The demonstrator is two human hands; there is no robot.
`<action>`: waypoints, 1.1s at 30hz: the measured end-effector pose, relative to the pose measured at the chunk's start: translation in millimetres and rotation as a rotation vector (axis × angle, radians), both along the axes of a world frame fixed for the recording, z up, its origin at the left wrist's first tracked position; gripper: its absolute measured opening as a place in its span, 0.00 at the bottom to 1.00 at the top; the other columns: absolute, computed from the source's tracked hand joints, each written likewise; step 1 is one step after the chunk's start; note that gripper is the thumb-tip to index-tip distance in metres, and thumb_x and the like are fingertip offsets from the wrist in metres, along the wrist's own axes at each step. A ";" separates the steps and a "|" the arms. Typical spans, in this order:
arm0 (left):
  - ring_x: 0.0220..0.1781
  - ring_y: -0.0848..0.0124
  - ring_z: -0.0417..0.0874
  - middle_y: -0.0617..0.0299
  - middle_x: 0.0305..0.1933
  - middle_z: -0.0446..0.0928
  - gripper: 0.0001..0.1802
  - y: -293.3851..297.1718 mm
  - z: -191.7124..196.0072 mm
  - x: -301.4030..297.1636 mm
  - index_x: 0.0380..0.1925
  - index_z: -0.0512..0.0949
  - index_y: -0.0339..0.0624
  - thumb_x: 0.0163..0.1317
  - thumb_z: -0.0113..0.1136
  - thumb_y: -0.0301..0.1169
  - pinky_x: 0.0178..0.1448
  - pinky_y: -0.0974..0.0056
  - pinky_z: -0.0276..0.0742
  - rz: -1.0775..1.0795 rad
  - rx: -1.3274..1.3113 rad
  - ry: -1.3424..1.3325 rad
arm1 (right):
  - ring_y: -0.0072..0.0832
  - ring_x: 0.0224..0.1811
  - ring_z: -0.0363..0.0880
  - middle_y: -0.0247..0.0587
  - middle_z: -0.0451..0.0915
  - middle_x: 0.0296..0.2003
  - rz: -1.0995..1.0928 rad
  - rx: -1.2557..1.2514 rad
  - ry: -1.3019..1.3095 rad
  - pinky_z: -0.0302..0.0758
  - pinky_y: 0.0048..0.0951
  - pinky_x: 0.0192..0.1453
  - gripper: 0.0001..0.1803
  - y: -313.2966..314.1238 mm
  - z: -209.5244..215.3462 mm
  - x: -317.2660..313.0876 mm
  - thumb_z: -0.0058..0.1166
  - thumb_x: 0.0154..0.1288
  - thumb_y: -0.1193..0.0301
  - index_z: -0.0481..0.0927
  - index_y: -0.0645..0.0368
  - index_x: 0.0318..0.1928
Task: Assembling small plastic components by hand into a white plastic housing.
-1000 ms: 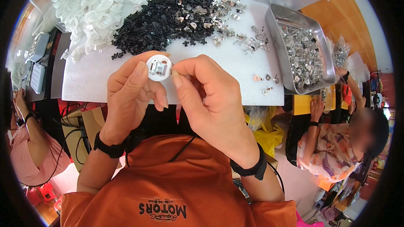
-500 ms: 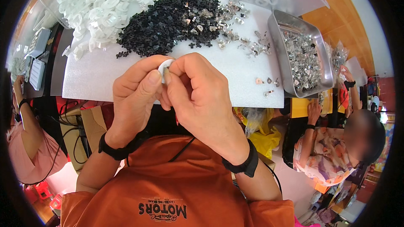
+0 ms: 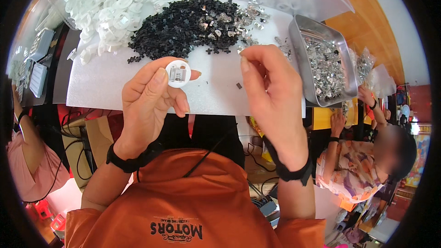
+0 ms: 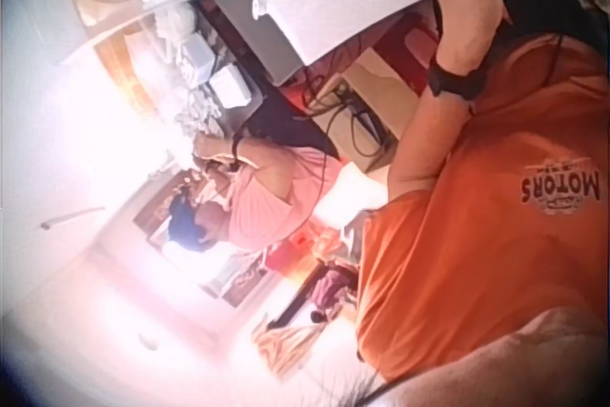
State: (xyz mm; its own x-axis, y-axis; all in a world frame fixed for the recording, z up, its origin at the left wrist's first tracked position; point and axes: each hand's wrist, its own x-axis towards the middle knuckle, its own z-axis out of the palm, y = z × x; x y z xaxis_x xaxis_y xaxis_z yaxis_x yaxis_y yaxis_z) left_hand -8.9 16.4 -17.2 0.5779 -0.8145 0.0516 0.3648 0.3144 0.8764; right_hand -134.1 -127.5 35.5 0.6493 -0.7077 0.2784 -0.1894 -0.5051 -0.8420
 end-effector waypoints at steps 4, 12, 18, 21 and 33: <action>0.26 0.72 0.79 0.39 0.46 0.77 0.19 -1.3 2.6 -1.4 0.53 0.69 0.30 0.72 0.40 0.34 0.28 0.70 0.76 0.000 0.009 -0.007 | 0.29 0.27 0.72 0.41 0.73 0.29 0.192 -0.311 0.355 0.69 0.27 0.30 0.09 -28.9 0.4 2.2 0.51 0.60 0.78 0.75 0.63 0.42; 0.25 0.71 0.80 0.39 0.44 0.78 0.18 -1.2 2.3 -1.9 0.52 0.70 0.29 0.72 0.41 0.34 0.28 0.70 0.76 -0.011 0.015 0.012 | 0.37 0.32 0.73 0.45 0.73 0.32 0.279 -0.445 0.551 0.70 0.33 0.37 0.12 -33.7 -3.7 20.8 0.48 0.59 0.76 0.75 0.62 0.44; 0.26 0.71 0.80 0.39 0.44 0.78 0.18 -0.5 -1.0 -0.3 0.51 0.69 0.29 0.72 0.41 0.34 0.27 0.69 0.77 -0.034 -0.005 0.019 | 0.40 0.33 0.75 0.47 0.73 0.32 0.263 -0.454 0.585 0.71 0.35 0.38 0.11 -32.9 -0.8 18.3 0.48 0.59 0.77 0.76 0.64 0.43; 0.26 0.71 0.81 0.39 0.44 0.78 0.18 -0.4 -0.9 -0.6 0.51 0.69 0.29 0.72 0.41 0.34 0.27 0.69 0.78 -0.039 -0.019 0.034 | 0.41 0.33 0.74 0.47 0.74 0.32 0.257 -0.443 0.536 0.71 0.35 0.38 0.10 -34.4 -1.5 21.0 0.48 0.59 0.77 0.76 0.65 0.42; 0.26 0.71 0.81 0.41 0.43 0.78 0.18 0.6 -0.8 -2.1 0.51 0.69 0.29 0.72 0.41 0.34 0.27 0.70 0.77 -0.039 -0.009 0.004 | 0.41 0.33 0.75 0.48 0.74 0.31 0.291 -0.467 0.459 0.71 0.35 0.38 0.09 -32.5 -1.5 17.0 0.48 0.59 0.78 0.75 0.65 0.40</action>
